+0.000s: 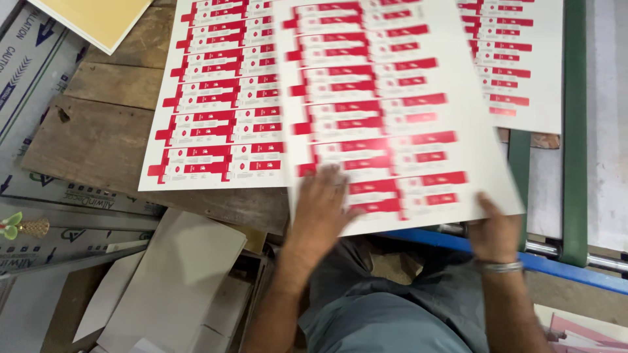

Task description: The person repeatedly picks up printed sheets from a conveyor belt and stacks them on a wooden table. The sheets feature red printed patterns. The person handles the sheets by hand and places them in a growing pile.

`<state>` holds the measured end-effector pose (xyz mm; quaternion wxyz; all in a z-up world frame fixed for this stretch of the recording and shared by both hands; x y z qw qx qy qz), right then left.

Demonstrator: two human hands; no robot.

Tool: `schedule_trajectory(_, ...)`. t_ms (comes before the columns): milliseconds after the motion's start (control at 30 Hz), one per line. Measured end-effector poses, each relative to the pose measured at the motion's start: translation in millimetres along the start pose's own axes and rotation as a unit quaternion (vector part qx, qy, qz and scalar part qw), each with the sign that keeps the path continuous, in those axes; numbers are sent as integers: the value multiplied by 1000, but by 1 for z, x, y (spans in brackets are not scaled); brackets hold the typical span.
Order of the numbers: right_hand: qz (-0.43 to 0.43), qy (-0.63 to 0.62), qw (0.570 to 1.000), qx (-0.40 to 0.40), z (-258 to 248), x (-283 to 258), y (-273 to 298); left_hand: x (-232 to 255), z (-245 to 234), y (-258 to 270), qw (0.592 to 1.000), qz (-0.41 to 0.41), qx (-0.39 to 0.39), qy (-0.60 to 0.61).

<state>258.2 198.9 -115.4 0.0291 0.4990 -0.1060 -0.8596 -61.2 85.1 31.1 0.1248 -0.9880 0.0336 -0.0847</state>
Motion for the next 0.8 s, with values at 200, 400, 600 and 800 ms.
schedule_trajectory(200, -122, 21, 982, 142, -100, -38, -38, -69, -24, 0, 996, -23, 85, -22)
schedule_trajectory(400, -149, 24, 970, 190, -171, -33, -19, -68, -25, 12, 986, 26, 154, -50)
schedule_trajectory(600, -110, 33, 977, 182, -196, -14, 50, -64, -22, 20, 981, 10, 191, -23)
schedule_trajectory(800, -107, 33, 973, 204, -201, -1, 69, -66, -25, 19, 979, 8, 203, -28)
Point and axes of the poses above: each hand's wrist, its own y-axis away from the middle knuckle, its own z-axis out of the palm, x = y × z, the point moved 7 cm from there along -y, towards the middle knuckle, and after that the axes turned 4 degrees about x, right-handed, at the moved point
